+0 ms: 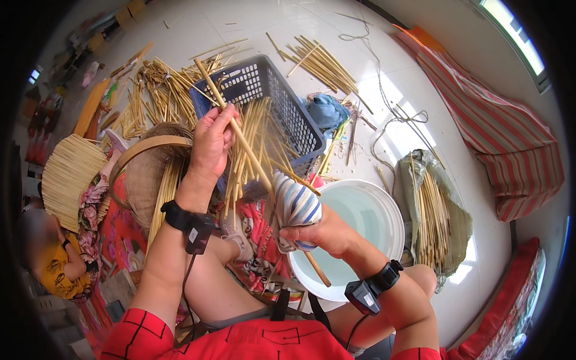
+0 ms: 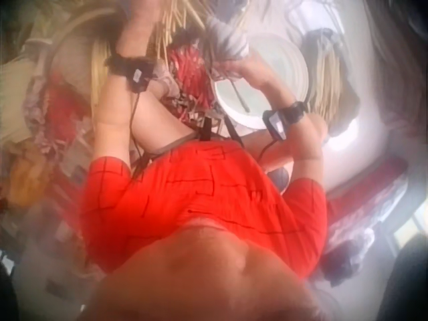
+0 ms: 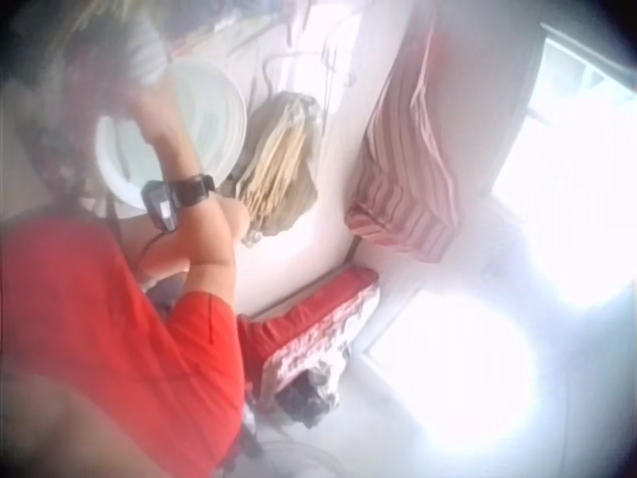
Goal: The person sits on the floor and repeatedly wipes individual bamboo sticks with a cloth, then places them into a basket. The person handles the sticks one at a time, using a cloth to clean the surface before moving them to a collection basket.
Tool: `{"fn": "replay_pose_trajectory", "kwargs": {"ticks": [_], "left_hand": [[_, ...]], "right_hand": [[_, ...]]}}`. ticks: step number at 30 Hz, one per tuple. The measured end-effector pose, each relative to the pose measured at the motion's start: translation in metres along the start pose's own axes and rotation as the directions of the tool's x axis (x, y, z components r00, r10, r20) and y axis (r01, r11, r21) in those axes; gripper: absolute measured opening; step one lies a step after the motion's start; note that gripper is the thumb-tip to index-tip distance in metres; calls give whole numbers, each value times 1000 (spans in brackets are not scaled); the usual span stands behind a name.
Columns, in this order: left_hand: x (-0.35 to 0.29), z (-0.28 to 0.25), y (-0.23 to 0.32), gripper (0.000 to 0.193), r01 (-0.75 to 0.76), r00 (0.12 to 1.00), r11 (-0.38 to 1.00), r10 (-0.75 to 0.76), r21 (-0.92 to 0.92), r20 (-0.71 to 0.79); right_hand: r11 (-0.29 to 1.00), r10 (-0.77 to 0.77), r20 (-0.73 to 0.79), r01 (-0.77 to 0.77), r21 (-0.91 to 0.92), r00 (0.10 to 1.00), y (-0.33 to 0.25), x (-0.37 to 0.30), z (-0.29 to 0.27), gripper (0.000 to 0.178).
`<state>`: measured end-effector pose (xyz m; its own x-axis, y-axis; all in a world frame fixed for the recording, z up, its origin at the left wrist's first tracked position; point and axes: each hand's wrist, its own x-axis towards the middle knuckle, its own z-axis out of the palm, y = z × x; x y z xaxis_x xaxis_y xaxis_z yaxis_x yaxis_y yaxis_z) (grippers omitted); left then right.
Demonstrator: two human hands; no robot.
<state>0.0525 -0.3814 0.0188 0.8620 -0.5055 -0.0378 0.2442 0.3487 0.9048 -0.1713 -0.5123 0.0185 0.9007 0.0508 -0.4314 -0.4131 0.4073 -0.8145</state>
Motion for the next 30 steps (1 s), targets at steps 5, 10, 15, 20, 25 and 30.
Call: {"fn": "replay_pose_trajectory", "kwargs": {"ticks": [5,10,15,20,25,30], "left_hand": [[14,-25,17,17,-129,980,992,125,-11,-155],[24,-35,23,17,-175,922,985,162,-4,-352],[3,1,1,28,44,986,986,-17,161,-166],[-46,43,-62,31,327,880,922,-378,208,289],[-54,47,-74,26,356,912,934,-352,18,210],[-38,43,-51,23,319,938,937,-334,144,94]], "right_hand": [[987,45,49,-37,-159,998,-11,-7,-3,37],[979,68,41,-59,-194,997,-28,-11,-5,30],[997,43,-140,-51,-51,989,-23,-5,-10,32],[998,20,-217,-8,56,976,-3,9,-29,42],[999,-12,-197,19,32,980,1,14,-16,50],[1000,3,-176,-4,-1,984,-10,12,-16,50]]}}
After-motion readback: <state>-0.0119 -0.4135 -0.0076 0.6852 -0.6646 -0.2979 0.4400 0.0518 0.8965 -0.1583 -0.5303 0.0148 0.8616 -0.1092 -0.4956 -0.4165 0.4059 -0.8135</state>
